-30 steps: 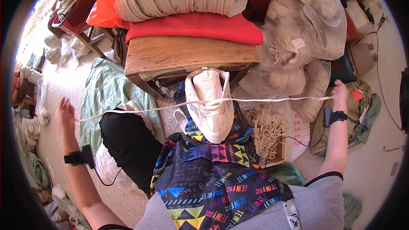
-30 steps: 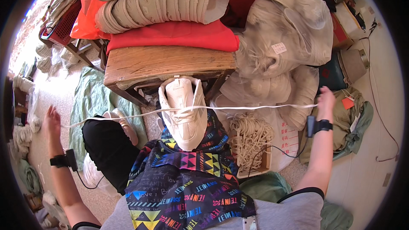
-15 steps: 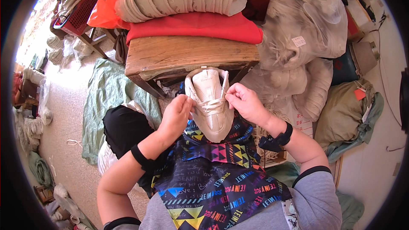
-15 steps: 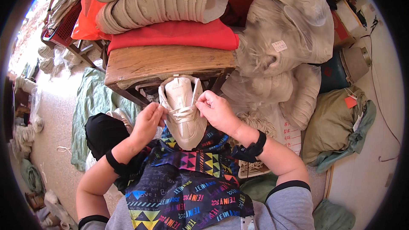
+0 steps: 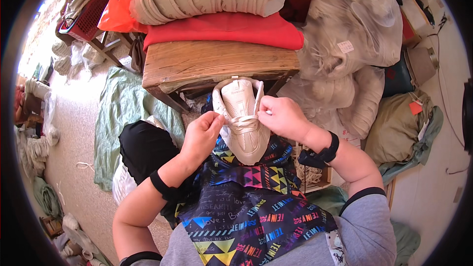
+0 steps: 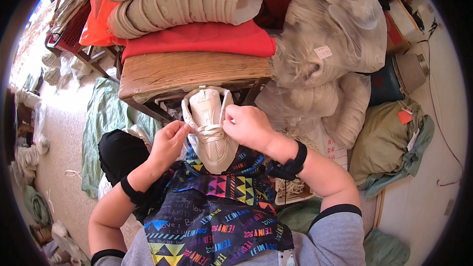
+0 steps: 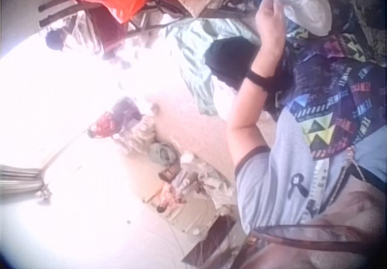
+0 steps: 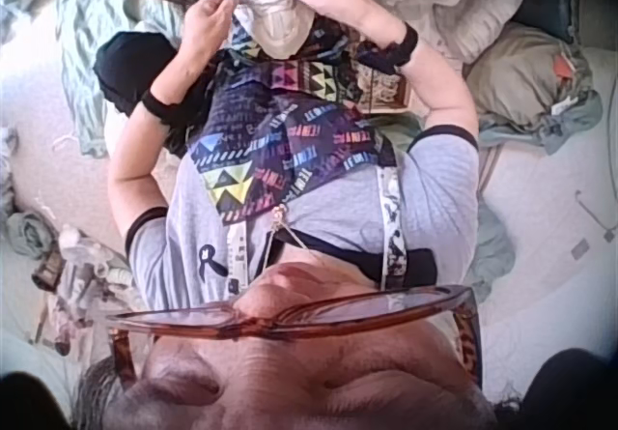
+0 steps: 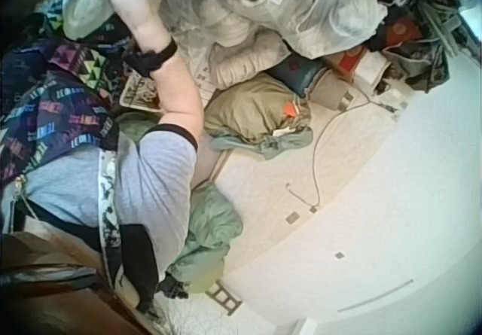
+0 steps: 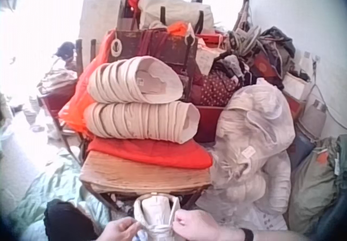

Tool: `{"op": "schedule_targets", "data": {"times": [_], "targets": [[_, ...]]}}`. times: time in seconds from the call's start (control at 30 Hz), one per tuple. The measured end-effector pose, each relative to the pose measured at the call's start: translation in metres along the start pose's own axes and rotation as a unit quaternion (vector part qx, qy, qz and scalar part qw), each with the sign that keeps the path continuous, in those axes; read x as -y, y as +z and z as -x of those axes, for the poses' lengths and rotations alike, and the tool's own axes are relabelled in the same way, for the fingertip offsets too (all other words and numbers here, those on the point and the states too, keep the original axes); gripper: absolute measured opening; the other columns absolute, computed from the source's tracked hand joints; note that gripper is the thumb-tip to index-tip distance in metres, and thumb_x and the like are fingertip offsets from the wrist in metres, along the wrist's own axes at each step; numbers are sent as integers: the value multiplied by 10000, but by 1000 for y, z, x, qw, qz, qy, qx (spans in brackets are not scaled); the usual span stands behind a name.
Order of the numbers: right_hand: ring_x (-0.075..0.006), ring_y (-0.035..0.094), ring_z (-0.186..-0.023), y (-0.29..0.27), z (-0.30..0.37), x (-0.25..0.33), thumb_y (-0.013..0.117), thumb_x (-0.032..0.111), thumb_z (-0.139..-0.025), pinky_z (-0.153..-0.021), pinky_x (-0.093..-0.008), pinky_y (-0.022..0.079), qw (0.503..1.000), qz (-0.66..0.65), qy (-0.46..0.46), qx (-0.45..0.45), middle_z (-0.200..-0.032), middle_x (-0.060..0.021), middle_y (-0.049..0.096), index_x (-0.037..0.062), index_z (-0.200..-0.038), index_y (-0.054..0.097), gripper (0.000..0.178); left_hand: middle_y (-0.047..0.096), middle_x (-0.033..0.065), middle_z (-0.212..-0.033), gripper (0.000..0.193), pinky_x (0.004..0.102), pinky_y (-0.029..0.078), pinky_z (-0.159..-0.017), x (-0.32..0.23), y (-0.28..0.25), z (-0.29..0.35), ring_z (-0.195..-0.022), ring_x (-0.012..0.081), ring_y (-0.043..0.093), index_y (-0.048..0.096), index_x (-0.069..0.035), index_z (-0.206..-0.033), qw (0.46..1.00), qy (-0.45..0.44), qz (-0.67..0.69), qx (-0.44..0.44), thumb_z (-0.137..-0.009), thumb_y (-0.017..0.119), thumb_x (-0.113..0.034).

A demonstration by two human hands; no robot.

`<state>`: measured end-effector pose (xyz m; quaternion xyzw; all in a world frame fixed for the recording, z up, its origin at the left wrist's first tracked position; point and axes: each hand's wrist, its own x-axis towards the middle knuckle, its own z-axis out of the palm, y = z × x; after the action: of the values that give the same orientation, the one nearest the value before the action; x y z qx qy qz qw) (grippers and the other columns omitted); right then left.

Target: Lacing a shoe by hand in a shoe manufacturing environment.

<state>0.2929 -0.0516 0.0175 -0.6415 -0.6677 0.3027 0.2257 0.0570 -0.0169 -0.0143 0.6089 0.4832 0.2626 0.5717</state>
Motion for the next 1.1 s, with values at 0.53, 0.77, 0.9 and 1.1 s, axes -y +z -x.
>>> {"op": "schedule_targets", "data": {"times": [0.53,0.77,0.9,1.1], "targets": [[-219,564,-890,-33,-18,35,558,122,-781,-722,-360,443,850,408,-329,49,-868,-66,567,78,-824,581,65,479,-36,-580,182,230,252,-466,-11,0,-8,-494,55,356,581,-71,-652,967,-168,157,112,-814,532,-137],[-255,616,-838,-40,-37,14,662,120,-749,-671,-389,513,869,322,-367,77,-975,-72,520,88,-903,552,191,523,30,-637,208,335,447,-599,-16,2,-16,-614,224,545,564,-58,-663,983,28,-171,62,-835,579,-173],[-277,622,-785,-45,-39,7,693,125,-764,-642,-404,518,900,261,-322,132,-984,-70,507,85,-909,556,203,564,118,-982,178,428,497,-772,-47,-10,-15,-882,347,593,603,-61,-849,864,312,-390,-71,-758,726,-153],[-275,607,-841,-49,-43,4,717,173,-795,-709,-397,508,924,181,-277,193,-968,-70,526,62,-907,608,191,539,94,-992,217,419,476,-853,-33,-29,-37,-1000,283,564,642,-63,-912,843,331,-400,139,-754,722,-188]]}}
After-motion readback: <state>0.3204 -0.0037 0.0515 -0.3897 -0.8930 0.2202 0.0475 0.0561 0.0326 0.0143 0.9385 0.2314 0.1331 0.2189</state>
